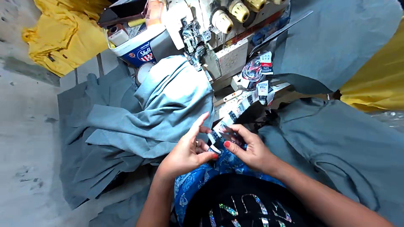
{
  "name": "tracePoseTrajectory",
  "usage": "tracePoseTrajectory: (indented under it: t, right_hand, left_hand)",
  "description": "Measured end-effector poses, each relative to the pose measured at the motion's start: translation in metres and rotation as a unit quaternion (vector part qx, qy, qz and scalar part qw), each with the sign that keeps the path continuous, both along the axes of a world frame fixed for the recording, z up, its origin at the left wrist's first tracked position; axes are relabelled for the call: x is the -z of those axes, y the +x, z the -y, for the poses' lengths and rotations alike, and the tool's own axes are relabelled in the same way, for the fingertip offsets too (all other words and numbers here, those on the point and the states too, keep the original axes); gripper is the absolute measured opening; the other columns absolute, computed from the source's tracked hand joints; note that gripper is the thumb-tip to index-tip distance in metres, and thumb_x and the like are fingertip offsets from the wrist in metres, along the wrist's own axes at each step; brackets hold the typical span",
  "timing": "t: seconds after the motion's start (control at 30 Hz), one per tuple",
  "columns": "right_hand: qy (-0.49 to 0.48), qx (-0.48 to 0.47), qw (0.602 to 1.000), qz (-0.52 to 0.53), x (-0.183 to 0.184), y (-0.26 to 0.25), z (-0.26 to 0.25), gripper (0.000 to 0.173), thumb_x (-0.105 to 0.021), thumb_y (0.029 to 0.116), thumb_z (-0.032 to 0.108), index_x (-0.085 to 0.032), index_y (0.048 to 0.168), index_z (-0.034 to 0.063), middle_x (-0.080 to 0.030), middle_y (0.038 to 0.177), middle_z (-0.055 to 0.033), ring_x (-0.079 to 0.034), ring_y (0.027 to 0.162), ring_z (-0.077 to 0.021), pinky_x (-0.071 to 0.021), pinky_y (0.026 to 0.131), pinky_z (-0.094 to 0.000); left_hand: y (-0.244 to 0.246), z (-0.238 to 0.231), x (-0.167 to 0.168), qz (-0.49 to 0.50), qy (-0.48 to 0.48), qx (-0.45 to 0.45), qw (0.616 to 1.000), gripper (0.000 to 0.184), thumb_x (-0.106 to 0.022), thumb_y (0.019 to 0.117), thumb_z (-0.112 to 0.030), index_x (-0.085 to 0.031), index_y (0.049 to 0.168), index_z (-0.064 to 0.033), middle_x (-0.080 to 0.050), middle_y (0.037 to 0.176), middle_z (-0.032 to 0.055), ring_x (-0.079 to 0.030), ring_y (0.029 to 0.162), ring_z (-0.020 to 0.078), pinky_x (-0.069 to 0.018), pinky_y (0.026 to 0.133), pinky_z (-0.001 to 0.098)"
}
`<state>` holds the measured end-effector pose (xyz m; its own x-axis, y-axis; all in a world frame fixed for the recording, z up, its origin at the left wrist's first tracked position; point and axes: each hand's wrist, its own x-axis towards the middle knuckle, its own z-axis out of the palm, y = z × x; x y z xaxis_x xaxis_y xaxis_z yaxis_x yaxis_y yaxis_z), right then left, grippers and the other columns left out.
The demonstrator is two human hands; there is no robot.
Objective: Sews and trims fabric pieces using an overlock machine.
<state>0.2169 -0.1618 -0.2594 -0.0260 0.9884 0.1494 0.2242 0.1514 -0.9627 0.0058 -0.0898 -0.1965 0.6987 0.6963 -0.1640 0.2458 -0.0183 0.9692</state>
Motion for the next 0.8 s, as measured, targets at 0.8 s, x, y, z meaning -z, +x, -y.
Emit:
tracePoseTrajectory:
  t: [0.8]
  right_hand:
    - [0.155, 0.051, 0.860, 0.483, -0.003, 0.001, 0.057, 0.028, -0.049, 0.1047, 0.020, -0.073, 0.105, 0.0060, -0.057, 0.068, -0.0103, -0.059, 0.059, -0.0284, -0.0410, 0.048, -0.0366]
  left_hand:
    - [0.008, 0.018, 0.040, 0.069, -0.192, 0.067, 0.977, 0.064, -0.073, 0.0828, 0.005, -0.051, 0.143, 0.0075, -0.069, 0.121, 0.0004, -0.063, 0.072, -0.0061, -0.0559, 0.070, 0.0124]
